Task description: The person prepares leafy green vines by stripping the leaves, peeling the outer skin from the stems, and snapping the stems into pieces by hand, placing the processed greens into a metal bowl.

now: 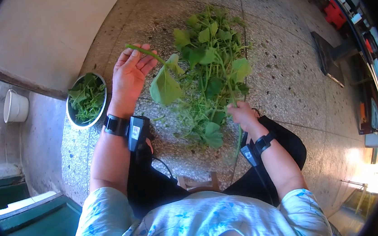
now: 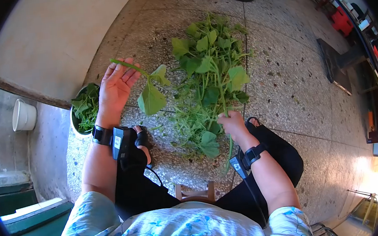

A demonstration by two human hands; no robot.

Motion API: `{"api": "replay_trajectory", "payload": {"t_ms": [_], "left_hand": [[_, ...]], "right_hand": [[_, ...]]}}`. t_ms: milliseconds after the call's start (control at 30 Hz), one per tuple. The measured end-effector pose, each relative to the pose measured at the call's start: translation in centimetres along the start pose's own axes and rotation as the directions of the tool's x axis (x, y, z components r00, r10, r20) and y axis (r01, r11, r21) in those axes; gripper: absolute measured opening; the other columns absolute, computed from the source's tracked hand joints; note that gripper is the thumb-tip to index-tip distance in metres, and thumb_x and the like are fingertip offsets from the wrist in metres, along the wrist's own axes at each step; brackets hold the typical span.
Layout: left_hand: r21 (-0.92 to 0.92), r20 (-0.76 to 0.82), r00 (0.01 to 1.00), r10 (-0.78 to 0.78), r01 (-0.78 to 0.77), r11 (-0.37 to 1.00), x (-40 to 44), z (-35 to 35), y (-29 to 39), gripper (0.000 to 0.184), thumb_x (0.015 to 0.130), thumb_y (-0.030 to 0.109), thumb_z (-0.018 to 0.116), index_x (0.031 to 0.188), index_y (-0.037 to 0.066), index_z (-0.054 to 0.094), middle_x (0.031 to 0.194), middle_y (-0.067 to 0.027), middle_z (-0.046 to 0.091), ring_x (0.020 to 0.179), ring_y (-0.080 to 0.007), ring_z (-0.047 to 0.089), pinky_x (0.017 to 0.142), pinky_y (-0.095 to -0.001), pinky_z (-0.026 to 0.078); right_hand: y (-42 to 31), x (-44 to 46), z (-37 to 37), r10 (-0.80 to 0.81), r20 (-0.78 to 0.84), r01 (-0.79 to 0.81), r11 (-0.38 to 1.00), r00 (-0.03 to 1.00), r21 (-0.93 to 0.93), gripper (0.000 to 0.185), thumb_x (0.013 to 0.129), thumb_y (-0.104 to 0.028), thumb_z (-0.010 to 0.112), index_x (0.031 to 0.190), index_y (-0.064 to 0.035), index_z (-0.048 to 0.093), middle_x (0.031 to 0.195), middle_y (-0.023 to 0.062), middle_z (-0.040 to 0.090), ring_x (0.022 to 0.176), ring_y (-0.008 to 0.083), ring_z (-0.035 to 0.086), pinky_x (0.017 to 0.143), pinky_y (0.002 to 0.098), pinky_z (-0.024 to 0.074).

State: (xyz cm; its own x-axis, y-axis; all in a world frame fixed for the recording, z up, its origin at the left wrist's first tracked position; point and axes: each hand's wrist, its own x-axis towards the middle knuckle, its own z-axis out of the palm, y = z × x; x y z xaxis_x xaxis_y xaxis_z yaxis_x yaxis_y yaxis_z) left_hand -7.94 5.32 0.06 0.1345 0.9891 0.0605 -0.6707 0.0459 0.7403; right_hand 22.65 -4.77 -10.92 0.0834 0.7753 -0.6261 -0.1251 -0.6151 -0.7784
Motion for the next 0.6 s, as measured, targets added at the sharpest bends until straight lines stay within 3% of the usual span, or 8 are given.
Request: {"api": "replay_trajectory", "payload": {"t_ms": [67, 133, 200, 300, 367, 400, 500, 600], "left_hand": [[-0.045, 0.008, 1.0, -0.013, 0.013, 0.999, 0.2, -0.7, 0.1, 0.015, 0.086, 0.01, 0.045, 0.099, 0.004, 0.05, 0.103, -0.0117, 0.055, 0.094, -0.028, 0.055, 0.079, -0.0374, 0.047], [-0.051, -0.005, 1.0, -0.015, 0.015, 0.999, 0.3, -0.8, 0.1, 0.015, 0.086, 0.01, 0.045, 0.099, 0.004, 0.05, 0.103, -0.0117, 0.055, 0.094, -0.0279, 0.055, 0.079, -0.0372, 0.047], [-0.06, -0.014, 1.0, -0.022, 0.021, 0.998, 0.2, -0.6, -0.1, 0.015, 0.086, 0.01, 0.044, 0.099, 0.003, 0.049, 0.103, -0.0118, 0.055, 0.094, -0.0278, 0.055, 0.078, -0.0371, 0.047], [0.035, 0.047, 0.999, -0.02, 0.018, 0.999, 0.0, 0.4, -1.3, 0.015, 0.085, 0.01, 0.045, 0.098, 0.003, 0.048, 0.1, -0.0117, 0.056, 0.092, -0.0257, 0.056, 0.078, -0.0361, 0.047], [0.377, 0.083, 0.991, -0.105, 0.066, 0.924, -0.5, 1.5, -2.8, 0.014, 0.085, 0.011, 0.046, 0.097, 0.003, 0.047, 0.096, -0.0111, 0.056, 0.088, -0.0224, 0.057, 0.076, -0.0336, 0.048], [0.374, 0.089, 0.99, -0.109, 0.068, 0.925, -0.8, 2.2, -3.6, 0.014, 0.085, 0.011, 0.046, 0.097, 0.003, 0.047, 0.096, -0.0111, 0.056, 0.088, -0.0224, 0.057, 0.076, -0.0336, 0.048], [0.404, 0.191, 0.954, -0.233, 0.139, 0.904, -2.0, 4.7, -5.1, 0.01, 0.085, 0.008, 0.046, 0.093, 0.002, 0.046, 0.092, -0.0103, 0.057, 0.084, -0.0195, 0.058, 0.073, -0.0307, 0.049], [0.363, 0.182, 0.959, -0.217, 0.14, 0.921, -2.3, 5.0, -5.7, 0.01, 0.084, 0.006, 0.046, 0.093, 0.002, 0.045, 0.091, -0.0105, 0.056, 0.084, -0.0201, 0.058, 0.073, -0.0316, 0.049]], "right_hand": [[0.1, -0.7, 0.9, -0.066, -0.092, 0.041, 0.968, 0.994, -0.247, 0.017, 0.069, -0.005, 0.055, 0.086, -0.0001, 0.056, 0.057, 0.0015, 0.047, 0.04, 0.0086, 0.04, 0.034, 0.0224, 0.0293], [0.0, -0.5, 1.1, -0.088, -0.118, 0.05, 0.954, 0.989, -0.294, 0.027, 0.069, -0.004, 0.056, 0.095, -0.0022, 0.058, 0.06, 0.0016, 0.049, 0.043, 0.0085, 0.043, 0.036, 0.0228, 0.0312], [-0.7, 0.0, 1.3, -0.365, -0.073, 0.304, 0.857, 0.928, -0.415, 0.029, 0.069, -0.005, 0.058, 0.098, -0.0032, 0.058, 0.064, 0.0006, 0.051, 0.049, 0.0086, 0.046, 0.042, 0.0224, 0.0353], [-3.8, -2.0, 3.2, -0.385, -0.026, 0.362, 0.887, 0.923, -0.287, 0.026, 0.07, -0.007, 0.06, 0.096, -0.0034, 0.059, 0.07, 0.0003, 0.054, 0.06, 0.0089, 0.05, 0.053, 0.0221, 0.0399], [-6.0, -4.1, 5.2, -0.343, 0.032, 0.343, 0.924, 0.939, -0.168, 0.025, 0.071, -0.008, 0.061, 0.095, -0.0024, 0.059, 0.073, 0.0008, 0.056, 0.063, 0.0089, 0.051, 0.057, 0.0223, 0.0405], [-6.6, -4.6, 6.0, -0.305, 0.099, 0.311, 0.949, 0.947, -0.044, 0.024, 0.072, -0.01, 0.062, 0.094, -0.0014, 0.06, 0.076, 0.0014, 0.057, 0.067, 0.0089, 0.051, 0.06, 0.0225, 0.041], [-7.1, -4.6, 7.4, -0.36, 0.234, 0.363, 0.931, 0.903, 0.028, 0.022, 0.073, -0.012, 0.062, 0.092, 0.0007, 0.06, 0.079, 0.0022, 0.058, 0.067, 0.0073, 0.051, 0.058, 0.0217, 0.0405], [-7.3, -4.5, 7.4, -0.313, 0.234, 0.346, 0.931, 0.921, -0.117, 0.021, 0.074, -0.012, 0.062, 0.091, 0.0014, 0.06, 0.078, 0.0021, 0.059, 0.064, 0.0071, 0.05, 0.056, 0.0217, 0.0398]]}}
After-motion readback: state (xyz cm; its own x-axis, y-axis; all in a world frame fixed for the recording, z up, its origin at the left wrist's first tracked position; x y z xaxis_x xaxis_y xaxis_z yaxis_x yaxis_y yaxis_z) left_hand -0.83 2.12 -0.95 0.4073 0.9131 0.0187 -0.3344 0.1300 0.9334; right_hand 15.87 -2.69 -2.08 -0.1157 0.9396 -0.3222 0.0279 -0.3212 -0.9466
